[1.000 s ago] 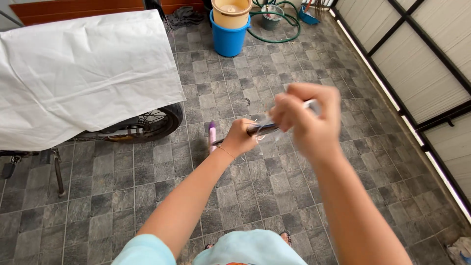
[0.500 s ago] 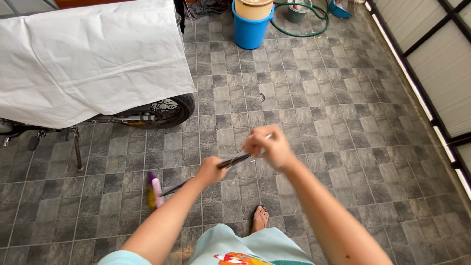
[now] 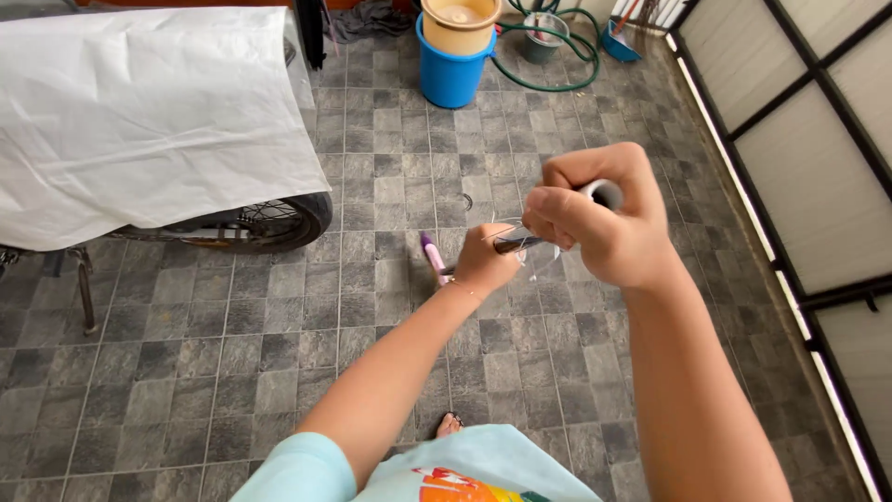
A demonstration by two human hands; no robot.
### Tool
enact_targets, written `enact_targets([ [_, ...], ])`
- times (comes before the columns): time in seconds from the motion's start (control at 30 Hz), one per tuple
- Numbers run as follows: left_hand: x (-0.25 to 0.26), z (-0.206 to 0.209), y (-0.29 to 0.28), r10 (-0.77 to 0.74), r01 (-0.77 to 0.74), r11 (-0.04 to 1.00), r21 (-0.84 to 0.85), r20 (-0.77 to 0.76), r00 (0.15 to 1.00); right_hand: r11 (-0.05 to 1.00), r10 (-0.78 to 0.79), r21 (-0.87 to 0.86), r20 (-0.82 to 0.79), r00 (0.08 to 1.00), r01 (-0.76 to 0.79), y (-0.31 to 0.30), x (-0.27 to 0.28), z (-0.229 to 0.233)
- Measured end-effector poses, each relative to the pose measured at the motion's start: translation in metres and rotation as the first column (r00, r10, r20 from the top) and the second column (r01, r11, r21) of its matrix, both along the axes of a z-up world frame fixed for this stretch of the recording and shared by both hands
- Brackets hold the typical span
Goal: Organize various household items in a garage including a toy car, stroller, and cleaning tools.
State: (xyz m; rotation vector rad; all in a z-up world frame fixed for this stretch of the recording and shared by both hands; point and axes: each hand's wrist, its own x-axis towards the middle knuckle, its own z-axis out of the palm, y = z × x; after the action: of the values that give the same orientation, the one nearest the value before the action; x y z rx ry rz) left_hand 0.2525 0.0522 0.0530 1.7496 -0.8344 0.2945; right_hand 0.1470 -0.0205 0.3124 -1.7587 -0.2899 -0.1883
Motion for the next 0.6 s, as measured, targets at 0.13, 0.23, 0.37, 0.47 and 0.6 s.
enact_targets([
  [0.13,0.026,0.027,0.069,0.02,-0.019,0.999,0.034,-0.028,0.999,0.995,0.066,0.066,0.101,0.993,-0.072,0.021,0.024,-0.001],
  [0.23,0.061,0.006,0.142,0.093,-0.104,0.966,0.237,0.057,0.994,0.95,0.12,0.268,0.169,0.978,-0.163,0.054,0.062,-0.033],
  [0.37,0.11,-0.067,0.291,0.174,-0.098,0.859,0.503,-0.107,0.979,0.926,-0.018,0.376,-0.016,1.0,0.023,0.149,0.127,-0.123],
  [0.47,0.15,-0.129,0.382,0.135,0.009,0.779,0.627,-0.182,0.974,0.962,-0.027,0.267,-0.119,0.992,0.059,0.221,0.166,-0.209],
  [0.6,0.182,-0.163,0.403,0.117,0.096,0.745,0.661,-0.271,0.955,0.932,0.032,0.361,-0.174,0.984,0.034,0.253,0.189,-0.247],
])
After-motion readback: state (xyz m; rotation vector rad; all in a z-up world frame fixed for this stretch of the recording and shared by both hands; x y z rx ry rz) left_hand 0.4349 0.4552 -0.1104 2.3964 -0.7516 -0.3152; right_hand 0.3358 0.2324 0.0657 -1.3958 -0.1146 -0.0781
